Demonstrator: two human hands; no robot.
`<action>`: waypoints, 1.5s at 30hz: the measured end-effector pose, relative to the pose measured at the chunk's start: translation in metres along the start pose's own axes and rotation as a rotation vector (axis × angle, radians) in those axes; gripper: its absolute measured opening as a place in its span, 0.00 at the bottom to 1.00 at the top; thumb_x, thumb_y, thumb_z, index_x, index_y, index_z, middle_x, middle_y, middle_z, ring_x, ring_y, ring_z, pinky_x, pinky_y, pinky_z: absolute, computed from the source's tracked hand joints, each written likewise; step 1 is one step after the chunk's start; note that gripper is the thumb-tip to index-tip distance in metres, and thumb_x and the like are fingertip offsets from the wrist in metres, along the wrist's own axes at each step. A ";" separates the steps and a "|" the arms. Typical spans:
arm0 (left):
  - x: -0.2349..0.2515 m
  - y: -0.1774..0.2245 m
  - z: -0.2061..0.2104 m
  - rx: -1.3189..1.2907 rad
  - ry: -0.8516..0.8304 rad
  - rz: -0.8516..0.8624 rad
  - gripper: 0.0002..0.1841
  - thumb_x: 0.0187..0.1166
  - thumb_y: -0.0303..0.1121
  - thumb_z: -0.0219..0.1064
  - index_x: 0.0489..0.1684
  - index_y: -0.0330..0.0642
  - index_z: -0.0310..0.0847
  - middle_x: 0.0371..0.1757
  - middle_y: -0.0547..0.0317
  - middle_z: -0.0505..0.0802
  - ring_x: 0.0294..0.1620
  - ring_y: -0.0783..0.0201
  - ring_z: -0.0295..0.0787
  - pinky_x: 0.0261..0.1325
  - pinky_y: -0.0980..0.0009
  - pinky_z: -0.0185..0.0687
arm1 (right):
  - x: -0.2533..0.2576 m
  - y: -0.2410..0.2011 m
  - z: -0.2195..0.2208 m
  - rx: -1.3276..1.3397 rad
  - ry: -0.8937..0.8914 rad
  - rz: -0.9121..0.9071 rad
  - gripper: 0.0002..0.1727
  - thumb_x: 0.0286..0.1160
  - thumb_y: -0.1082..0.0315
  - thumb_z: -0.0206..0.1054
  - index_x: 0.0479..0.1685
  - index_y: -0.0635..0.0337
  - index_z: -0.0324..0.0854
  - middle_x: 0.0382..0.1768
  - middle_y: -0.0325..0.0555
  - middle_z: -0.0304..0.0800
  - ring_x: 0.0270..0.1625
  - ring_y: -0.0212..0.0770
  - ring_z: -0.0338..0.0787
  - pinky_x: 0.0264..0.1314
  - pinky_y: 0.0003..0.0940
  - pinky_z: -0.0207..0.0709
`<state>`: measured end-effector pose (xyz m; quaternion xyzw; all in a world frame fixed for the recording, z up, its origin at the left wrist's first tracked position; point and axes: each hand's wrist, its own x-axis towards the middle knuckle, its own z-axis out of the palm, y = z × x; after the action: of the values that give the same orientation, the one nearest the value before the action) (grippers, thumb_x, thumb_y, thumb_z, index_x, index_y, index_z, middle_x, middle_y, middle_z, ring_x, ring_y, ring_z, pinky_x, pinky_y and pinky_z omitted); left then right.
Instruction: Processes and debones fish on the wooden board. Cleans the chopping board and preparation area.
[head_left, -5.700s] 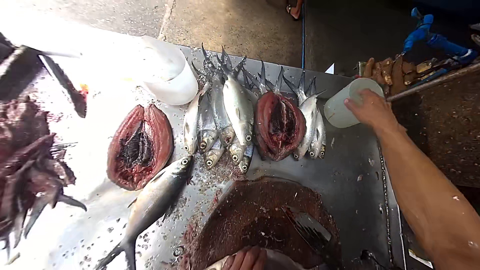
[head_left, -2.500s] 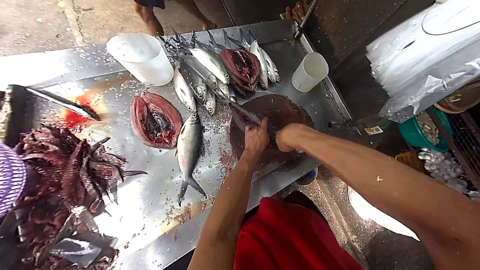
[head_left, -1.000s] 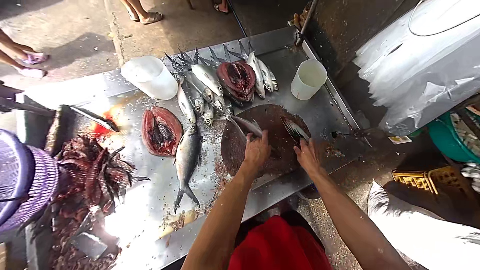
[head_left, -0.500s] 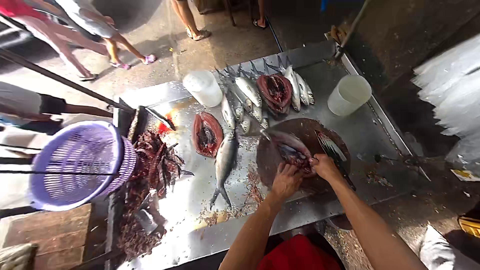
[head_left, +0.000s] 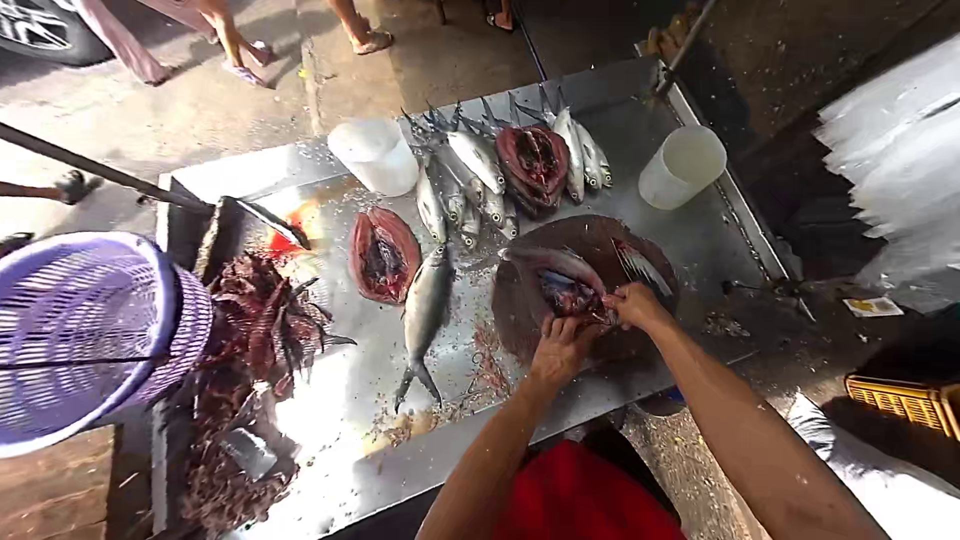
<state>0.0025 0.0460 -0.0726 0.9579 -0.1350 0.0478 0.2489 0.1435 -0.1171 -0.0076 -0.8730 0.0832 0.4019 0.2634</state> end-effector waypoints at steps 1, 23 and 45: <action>0.000 0.000 0.002 0.005 -0.001 0.006 0.20 0.82 0.37 0.63 0.71 0.67 0.86 0.63 0.51 0.90 0.66 0.46 0.86 0.81 0.37 0.63 | 0.004 0.002 -0.002 0.013 -0.014 0.008 0.25 0.87 0.50 0.64 0.64 0.65 0.82 0.48 0.61 0.92 0.39 0.49 0.95 0.48 0.47 0.90; -0.008 -0.079 -0.059 -0.456 0.703 -0.406 0.13 0.72 0.28 0.63 0.44 0.36 0.93 0.54 0.45 0.96 0.63 0.53 0.91 0.73 0.54 0.82 | -0.013 -0.075 0.119 -0.597 0.331 -0.979 0.28 0.86 0.52 0.55 0.72 0.63 0.82 0.73 0.60 0.82 0.79 0.60 0.78 0.81 0.62 0.68; -0.001 -0.069 -0.037 -0.158 0.276 -0.729 0.20 0.85 0.44 0.54 0.68 0.65 0.88 0.81 0.49 0.79 0.83 0.40 0.69 0.81 0.45 0.68 | -0.035 -0.116 0.093 -0.782 -0.292 -0.270 0.30 0.76 0.44 0.66 0.60 0.62 0.86 0.67 0.58 0.88 0.75 0.56 0.82 0.80 0.68 0.63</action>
<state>0.0204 0.1224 -0.0722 0.9055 0.2451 0.0740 0.3385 0.1011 0.0279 0.0141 -0.8442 -0.2281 0.4842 -0.0275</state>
